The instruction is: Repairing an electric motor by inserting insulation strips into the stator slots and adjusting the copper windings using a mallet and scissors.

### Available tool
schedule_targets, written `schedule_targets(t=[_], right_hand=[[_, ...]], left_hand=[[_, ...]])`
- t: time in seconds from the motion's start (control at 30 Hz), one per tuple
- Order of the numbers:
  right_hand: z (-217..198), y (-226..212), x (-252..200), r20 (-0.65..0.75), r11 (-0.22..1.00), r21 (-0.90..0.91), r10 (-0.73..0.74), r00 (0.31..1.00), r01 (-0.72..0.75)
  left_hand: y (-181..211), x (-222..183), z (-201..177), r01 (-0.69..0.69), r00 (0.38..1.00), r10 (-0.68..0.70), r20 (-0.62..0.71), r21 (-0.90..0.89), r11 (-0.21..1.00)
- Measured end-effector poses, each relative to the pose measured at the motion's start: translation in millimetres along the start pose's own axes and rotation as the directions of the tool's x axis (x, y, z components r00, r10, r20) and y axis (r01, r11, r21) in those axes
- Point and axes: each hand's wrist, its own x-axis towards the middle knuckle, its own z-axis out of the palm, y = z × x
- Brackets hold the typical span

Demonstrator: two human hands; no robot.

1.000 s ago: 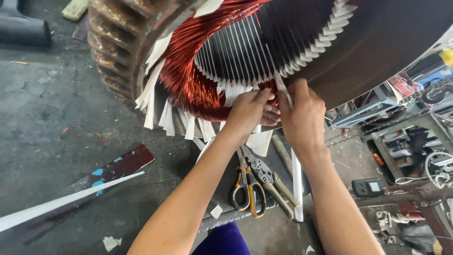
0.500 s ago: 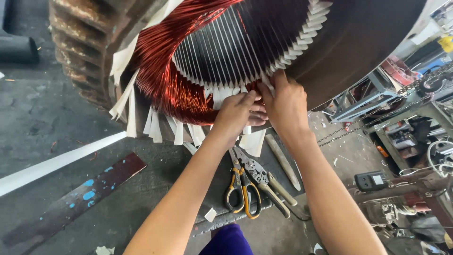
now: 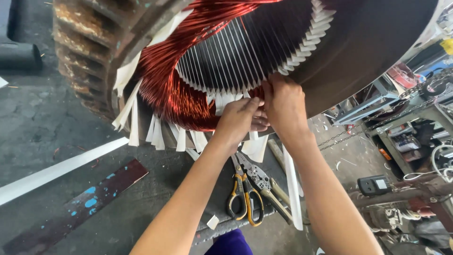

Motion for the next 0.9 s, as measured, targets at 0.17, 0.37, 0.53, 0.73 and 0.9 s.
schedule_targets(t=[0.17, 0.37, 0.53, 0.73, 0.9], right_hand=[[-19, -4, -30, 0.005, 0.998, 0.048, 0.044, 0.999, -0.044], [8, 3, -21, -0.144, 0.997, 0.074, 0.009, 0.99, 0.002], [8, -1, 4, -0.143, 0.988, 0.126, -0.069, 0.987, 0.087], [7, 8, -34, -0.171, 0.997, 0.065, -0.022, 0.985, 0.033], [12, -1, -5, -0.205, 0.996, 0.069, -0.041, 0.978, 0.056]], left_hand=[[4, -1, -2, 0.008, 1.0, -0.008, -0.001, -0.023, 1.0], [5, 1, -3, -0.007, 1.0, 0.007, 0.002, 0.003, 1.0], [0, -1, -4, -0.043, 0.999, 0.042, 0.031, 0.027, 0.999], [16, -9, -7, -0.061, 0.997, 0.06, 0.039, 0.016, 0.998], [11, 0, -11, -0.075, 0.996, 0.073, 0.044, 0.024, 0.997]])
